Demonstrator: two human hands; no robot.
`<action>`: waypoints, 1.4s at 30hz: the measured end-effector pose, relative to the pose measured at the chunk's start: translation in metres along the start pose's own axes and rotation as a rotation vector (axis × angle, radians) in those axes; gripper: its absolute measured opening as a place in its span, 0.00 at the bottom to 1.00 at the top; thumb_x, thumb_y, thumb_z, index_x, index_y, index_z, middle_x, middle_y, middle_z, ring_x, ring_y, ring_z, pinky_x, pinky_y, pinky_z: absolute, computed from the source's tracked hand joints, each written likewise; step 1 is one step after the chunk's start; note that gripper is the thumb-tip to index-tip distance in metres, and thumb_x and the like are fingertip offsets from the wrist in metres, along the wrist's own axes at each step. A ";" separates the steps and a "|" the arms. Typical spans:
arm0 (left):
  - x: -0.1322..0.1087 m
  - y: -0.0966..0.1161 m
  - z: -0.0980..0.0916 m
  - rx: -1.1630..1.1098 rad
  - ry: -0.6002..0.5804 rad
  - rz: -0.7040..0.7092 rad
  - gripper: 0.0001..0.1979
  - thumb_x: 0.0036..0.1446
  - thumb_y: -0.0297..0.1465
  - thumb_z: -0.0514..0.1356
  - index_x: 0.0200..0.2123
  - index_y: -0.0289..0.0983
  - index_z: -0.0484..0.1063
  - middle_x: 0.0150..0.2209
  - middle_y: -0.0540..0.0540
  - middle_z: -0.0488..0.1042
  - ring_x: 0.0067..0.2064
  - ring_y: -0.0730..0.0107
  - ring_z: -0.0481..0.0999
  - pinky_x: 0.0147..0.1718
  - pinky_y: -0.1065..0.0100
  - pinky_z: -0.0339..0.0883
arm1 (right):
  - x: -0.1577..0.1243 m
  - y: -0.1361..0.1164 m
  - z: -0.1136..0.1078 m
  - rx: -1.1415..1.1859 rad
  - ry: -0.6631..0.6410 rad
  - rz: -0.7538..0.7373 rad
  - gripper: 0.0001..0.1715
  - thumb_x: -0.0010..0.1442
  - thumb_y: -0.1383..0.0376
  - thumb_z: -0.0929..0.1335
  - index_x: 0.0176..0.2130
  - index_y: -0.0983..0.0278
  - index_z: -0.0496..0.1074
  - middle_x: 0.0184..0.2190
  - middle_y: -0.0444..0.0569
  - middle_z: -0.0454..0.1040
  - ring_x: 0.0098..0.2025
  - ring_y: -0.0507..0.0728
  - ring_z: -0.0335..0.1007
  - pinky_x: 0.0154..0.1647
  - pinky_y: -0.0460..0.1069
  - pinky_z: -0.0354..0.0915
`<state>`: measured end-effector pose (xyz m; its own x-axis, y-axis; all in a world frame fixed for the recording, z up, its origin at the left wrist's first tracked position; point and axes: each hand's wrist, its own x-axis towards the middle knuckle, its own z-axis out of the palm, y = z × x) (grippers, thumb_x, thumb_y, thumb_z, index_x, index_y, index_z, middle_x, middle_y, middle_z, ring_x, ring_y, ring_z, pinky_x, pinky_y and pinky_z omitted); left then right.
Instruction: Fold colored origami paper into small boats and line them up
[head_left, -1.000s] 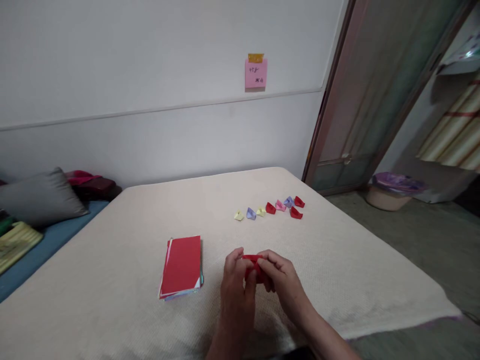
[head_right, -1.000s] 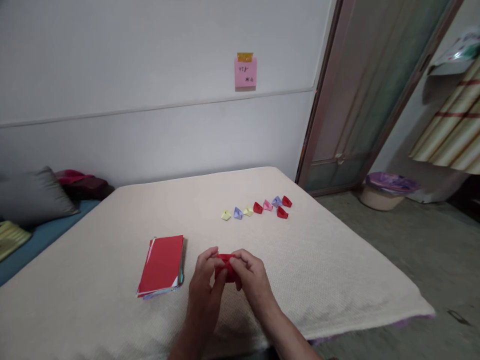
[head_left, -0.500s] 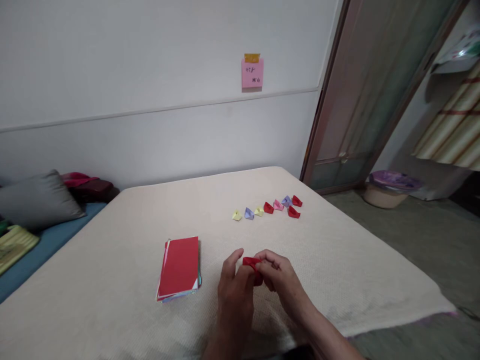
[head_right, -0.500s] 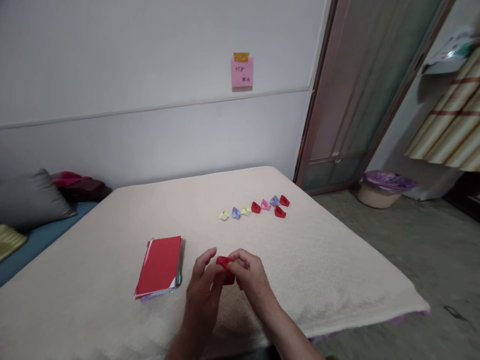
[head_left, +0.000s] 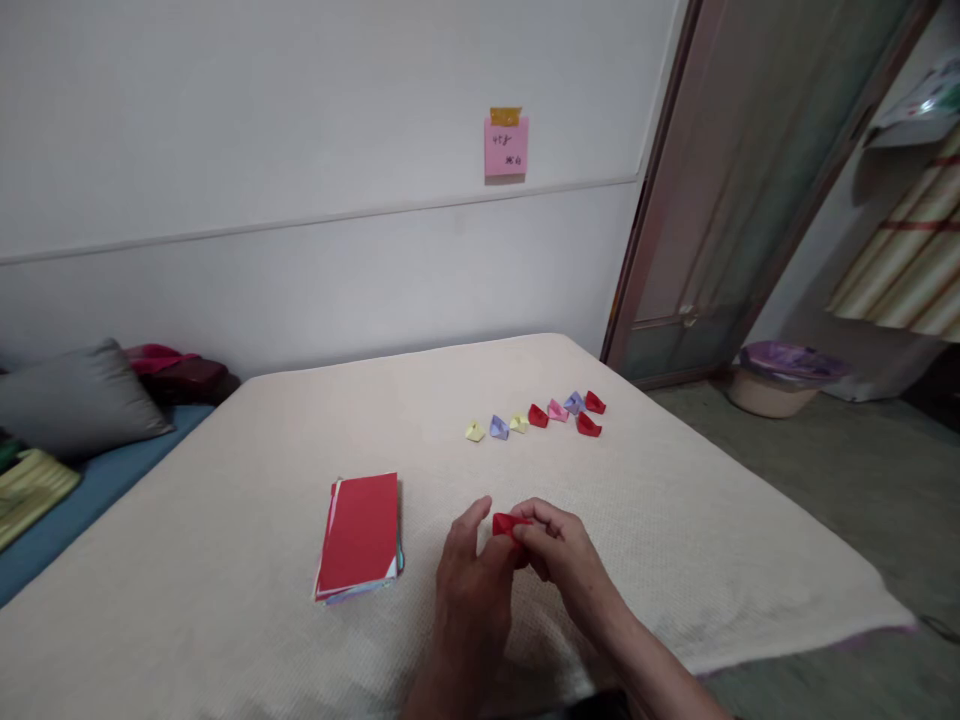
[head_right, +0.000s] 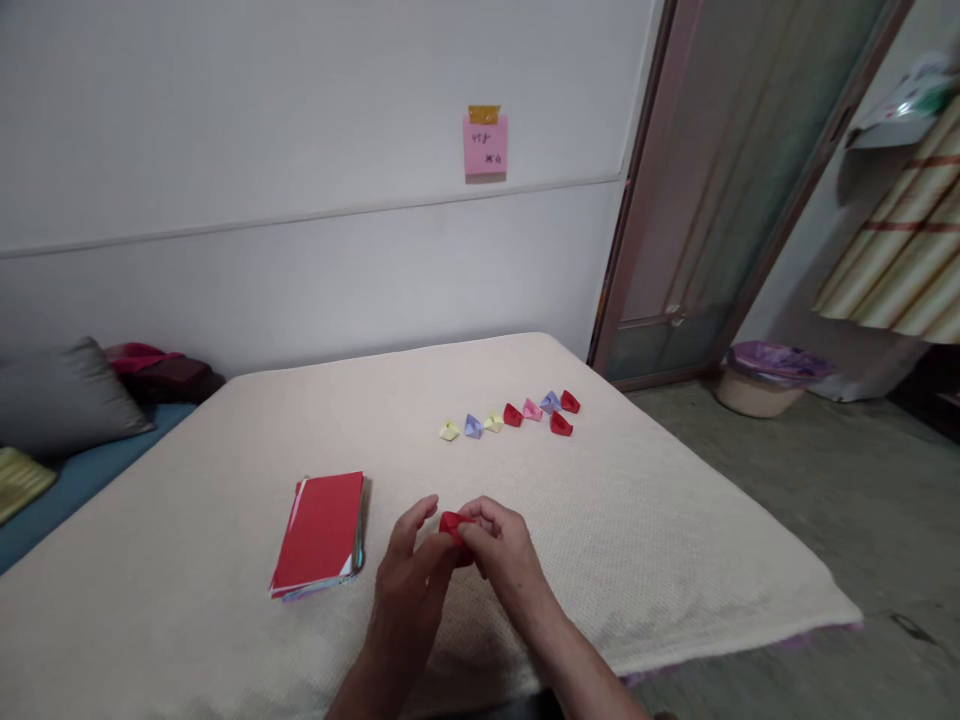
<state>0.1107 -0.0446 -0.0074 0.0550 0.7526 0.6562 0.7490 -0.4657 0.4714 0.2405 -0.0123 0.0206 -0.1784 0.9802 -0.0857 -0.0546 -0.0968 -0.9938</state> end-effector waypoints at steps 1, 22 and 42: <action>0.000 0.000 0.000 0.016 -0.001 0.009 0.11 0.58 0.25 0.54 0.37 0.43 0.75 0.53 0.41 0.65 0.52 0.59 0.69 0.47 0.56 0.69 | 0.000 0.000 0.000 0.002 0.004 -0.003 0.05 0.51 0.65 0.65 0.27 0.65 0.69 0.15 0.39 0.63 0.18 0.48 0.53 0.18 0.44 0.49; 0.009 0.001 -0.012 -0.332 0.033 -0.292 0.07 0.57 0.27 0.56 0.31 0.41 0.74 0.52 0.45 0.66 0.53 0.61 0.68 0.49 0.57 0.65 | 0.007 0.016 -0.004 0.603 -0.128 0.129 0.10 0.51 0.65 0.72 0.35 0.66 0.73 0.16 0.37 0.59 0.17 0.44 0.45 0.18 0.42 0.41; 0.008 0.002 -0.011 -0.269 0.043 -0.264 0.07 0.60 0.27 0.53 0.32 0.41 0.70 0.52 0.44 0.66 0.55 0.61 0.66 0.51 0.55 0.62 | -0.006 0.010 0.007 -0.200 0.047 -0.265 0.13 0.50 0.70 0.68 0.39 0.62 0.71 0.18 0.36 0.58 0.21 0.49 0.52 0.23 0.44 0.52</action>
<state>0.1054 -0.0442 0.0054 -0.1492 0.8455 0.5128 0.5331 -0.3680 0.7618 0.2345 -0.0201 0.0122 -0.1381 0.9741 0.1789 0.1022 0.1937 -0.9757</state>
